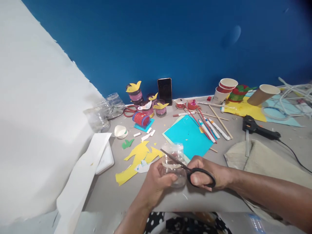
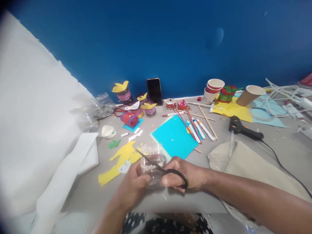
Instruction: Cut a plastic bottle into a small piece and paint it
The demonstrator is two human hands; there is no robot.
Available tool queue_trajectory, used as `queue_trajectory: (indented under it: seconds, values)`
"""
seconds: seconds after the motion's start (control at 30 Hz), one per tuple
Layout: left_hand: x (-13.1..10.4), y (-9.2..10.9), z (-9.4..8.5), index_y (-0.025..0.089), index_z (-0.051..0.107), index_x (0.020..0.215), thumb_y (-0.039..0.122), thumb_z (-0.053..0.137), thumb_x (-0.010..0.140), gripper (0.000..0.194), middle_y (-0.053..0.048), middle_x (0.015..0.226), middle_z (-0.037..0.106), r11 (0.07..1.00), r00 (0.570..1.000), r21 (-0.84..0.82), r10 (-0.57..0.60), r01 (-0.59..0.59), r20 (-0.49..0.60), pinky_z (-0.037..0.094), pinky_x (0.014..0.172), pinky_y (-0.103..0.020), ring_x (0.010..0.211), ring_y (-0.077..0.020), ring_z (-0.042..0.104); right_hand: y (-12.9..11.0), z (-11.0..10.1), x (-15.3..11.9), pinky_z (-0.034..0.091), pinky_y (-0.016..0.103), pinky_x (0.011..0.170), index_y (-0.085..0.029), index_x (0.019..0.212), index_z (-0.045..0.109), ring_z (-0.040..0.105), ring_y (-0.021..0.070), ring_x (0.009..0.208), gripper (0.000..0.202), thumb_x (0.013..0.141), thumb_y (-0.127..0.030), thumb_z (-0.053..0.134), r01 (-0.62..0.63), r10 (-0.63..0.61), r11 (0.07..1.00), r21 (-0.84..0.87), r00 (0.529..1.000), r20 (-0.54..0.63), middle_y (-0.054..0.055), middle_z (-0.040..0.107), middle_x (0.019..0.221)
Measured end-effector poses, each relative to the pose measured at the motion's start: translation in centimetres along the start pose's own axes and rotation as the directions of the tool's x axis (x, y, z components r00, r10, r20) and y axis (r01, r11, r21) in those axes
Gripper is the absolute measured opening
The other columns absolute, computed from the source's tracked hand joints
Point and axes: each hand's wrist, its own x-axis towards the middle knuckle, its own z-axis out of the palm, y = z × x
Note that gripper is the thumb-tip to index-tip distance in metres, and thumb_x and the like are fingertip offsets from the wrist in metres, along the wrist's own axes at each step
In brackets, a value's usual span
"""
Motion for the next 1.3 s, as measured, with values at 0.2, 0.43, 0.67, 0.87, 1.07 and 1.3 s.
queue_trajectory:
  seconds: [0.2, 0.43, 0.67, 0.87, 1.07, 1.3]
  values:
    - [0.2, -0.2, -2.4, 0.012, 0.076, 0.119, 0.044, 0.088, 0.072, 0.058, -0.018, 0.113, 0.077, 0.984, 1.0, -0.18, 0.006, -0.007, -0.01, 0.057, 0.087, -0.042, 0.097, -0.0303, 0.073, -3.7, -2.9, -1.4, 0.045, 0.025, 0.058, -0.014, 0.086, 0.068, 0.06, 0.0157, 0.065, 0.075, 0.068, -0.087, 0.071, -0.048, -0.04, 0.926, -0.374, 0.974, -0.224, 0.007, 0.07, 0.076]
    - [0.8, -0.9, -2.7, 0.015, 0.072, 0.129, 0.047, 0.089, 0.073, 0.067, -0.019, 0.131, 0.072, 0.951, 0.998, -0.308, 0.002, 0.018, 0.065, 0.056, 0.1, -0.05, 0.115, -0.0374, 0.07, -2.4, -4.2, -0.2, 0.05, 0.042, 0.09, -0.014, 0.1, 0.068, 0.065, 0.037, 0.108, 0.047, 0.08, -0.055, 0.081, -0.504, -0.208, 0.156, -0.849, 0.824, -0.527, 0.02, 0.07, 0.109]
    - [0.2, -1.0, -3.7, 0.022, 0.07, 0.133, 0.041, 0.094, 0.068, 0.072, -0.016, 0.135, 0.072, 0.97, 0.999, -0.241, -0.002, 0.011, 0.039, 0.057, 0.101, -0.047, 0.12, -0.0352, 0.07, -2.3, -4.9, -0.6, 0.048, 0.043, 0.093, -0.013, 0.106, 0.066, 0.063, 0.0364, 0.11, 0.039, 0.086, -0.046, 0.075, -0.431, -0.171, 0.183, -0.884, 0.871, -0.46, 0.02, 0.069, 0.112]
    - [-0.1, -1.7, -4.4, 0.022, 0.071, 0.133, 0.033, 0.099, 0.053, 0.086, -0.017, 0.134, 0.072, 0.989, 0.999, -0.144, -0.041, 0.038, -0.023, 0.059, 0.094, -0.045, 0.118, -0.0388, 0.07, -2.8, -5.8, -0.6, 0.045, 0.032, 0.08, -0.017, 0.101, 0.067, 0.067, 0.0302, 0.103, 0.036, 0.086, -0.049, 0.076, -0.446, -0.163, 0.135, -0.885, 0.871, -0.464, 0.014, 0.073, 0.107]
    - [-0.3, -1.4, -3.8, 0.022, 0.069, 0.136, 0.031, 0.1, 0.05, 0.092, -0.018, 0.127, 0.075, 0.99, 0.992, -0.131, -0.065, 0.051, -0.106, 0.057, 0.099, -0.049, 0.128, -0.0449, 0.063, -2.5, -6.7, 0.0, 0.038, 0.03, 0.065, -0.019, 0.098, 0.068, 0.071, 0.0247, 0.08, 0.038, 0.094, -0.056, 0.066, -0.617, -0.176, 0.088, -0.782, 0.763, -0.622, 0.01, 0.077, 0.09]
    - [-0.4, -1.4, -3.1, 0.021, 0.077, 0.117, 0.034, 0.1, 0.052, 0.071, -0.017, 0.129, 0.076, 0.988, 0.97, -0.153, -0.021, -0.017, -0.241, 0.057, 0.102, -0.056, 0.126, -0.0467, 0.066, -2.5, -5.9, 0.2, 0.047, 0.036, 0.091, -0.015, 0.121, 0.065, 0.065, 0.0324, 0.119, 0.037, 0.092, -0.038, 0.072, -0.609, -0.234, 0.063, -0.791, 0.762, -0.604, 0.016, 0.071, 0.128]
